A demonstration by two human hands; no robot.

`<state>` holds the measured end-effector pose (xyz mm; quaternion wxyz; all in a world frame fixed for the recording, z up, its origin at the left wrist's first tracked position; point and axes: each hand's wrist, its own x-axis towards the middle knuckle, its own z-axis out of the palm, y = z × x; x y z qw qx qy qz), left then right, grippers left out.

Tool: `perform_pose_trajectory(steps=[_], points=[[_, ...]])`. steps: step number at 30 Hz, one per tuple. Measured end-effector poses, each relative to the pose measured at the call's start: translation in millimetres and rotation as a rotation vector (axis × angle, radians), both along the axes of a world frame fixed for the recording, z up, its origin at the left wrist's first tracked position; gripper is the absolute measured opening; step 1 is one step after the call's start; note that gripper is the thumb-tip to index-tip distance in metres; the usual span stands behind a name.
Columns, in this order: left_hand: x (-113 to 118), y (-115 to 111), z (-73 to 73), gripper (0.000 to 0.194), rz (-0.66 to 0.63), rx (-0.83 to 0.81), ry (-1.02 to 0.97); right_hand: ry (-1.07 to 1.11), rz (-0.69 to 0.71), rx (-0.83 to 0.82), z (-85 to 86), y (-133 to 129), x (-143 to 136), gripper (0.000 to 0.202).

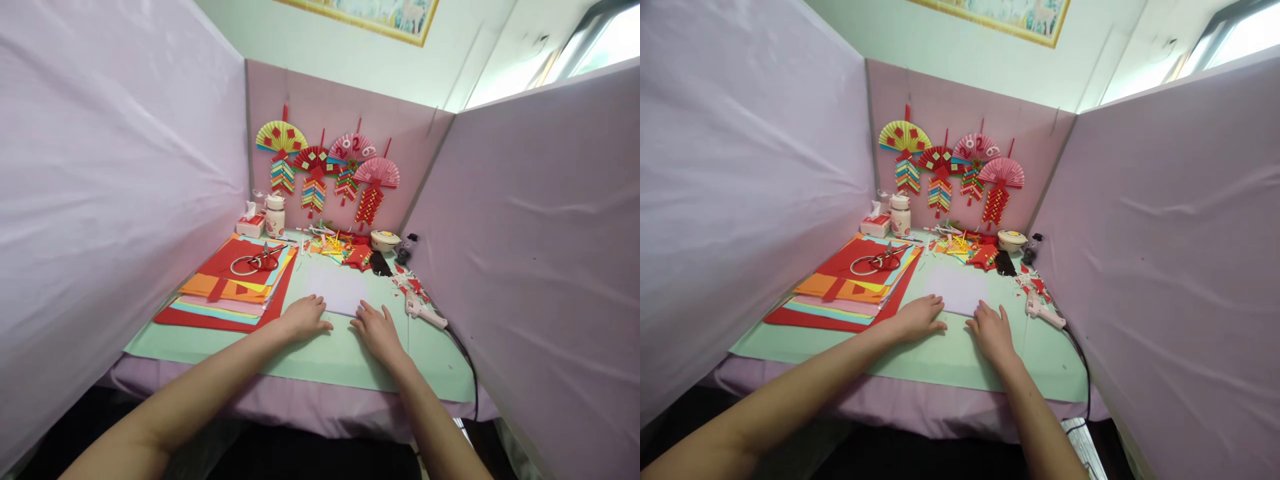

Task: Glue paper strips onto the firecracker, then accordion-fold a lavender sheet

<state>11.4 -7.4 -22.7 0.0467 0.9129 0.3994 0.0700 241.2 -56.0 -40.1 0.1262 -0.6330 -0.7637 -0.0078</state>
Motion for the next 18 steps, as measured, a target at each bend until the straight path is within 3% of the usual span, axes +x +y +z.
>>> perform_pose_trajectory(steps=[2,4,7,12,18], points=[[10,3,3.3,0.033,0.025,0.061,0.019,0.011,0.015,0.119,4.2,8,-1,0.031],[18,6,5.2,0.025,0.051,0.075,0.048,0.031,0.080,0.164,5.6,18,-4,0.026],[24,9,4.1,0.022,0.087,0.064,0.057,0.043,0.169,0.146,2.7,28,-8,0.012],[26,11,-1.8,0.018,0.045,0.121,0.008,-0.002,0.192,0.207,-3.0,31,-10,0.020],[23,15,-2.5,0.014,0.031,0.265,-0.051,0.019,0.226,0.206,16.2,37,-22,0.013]])
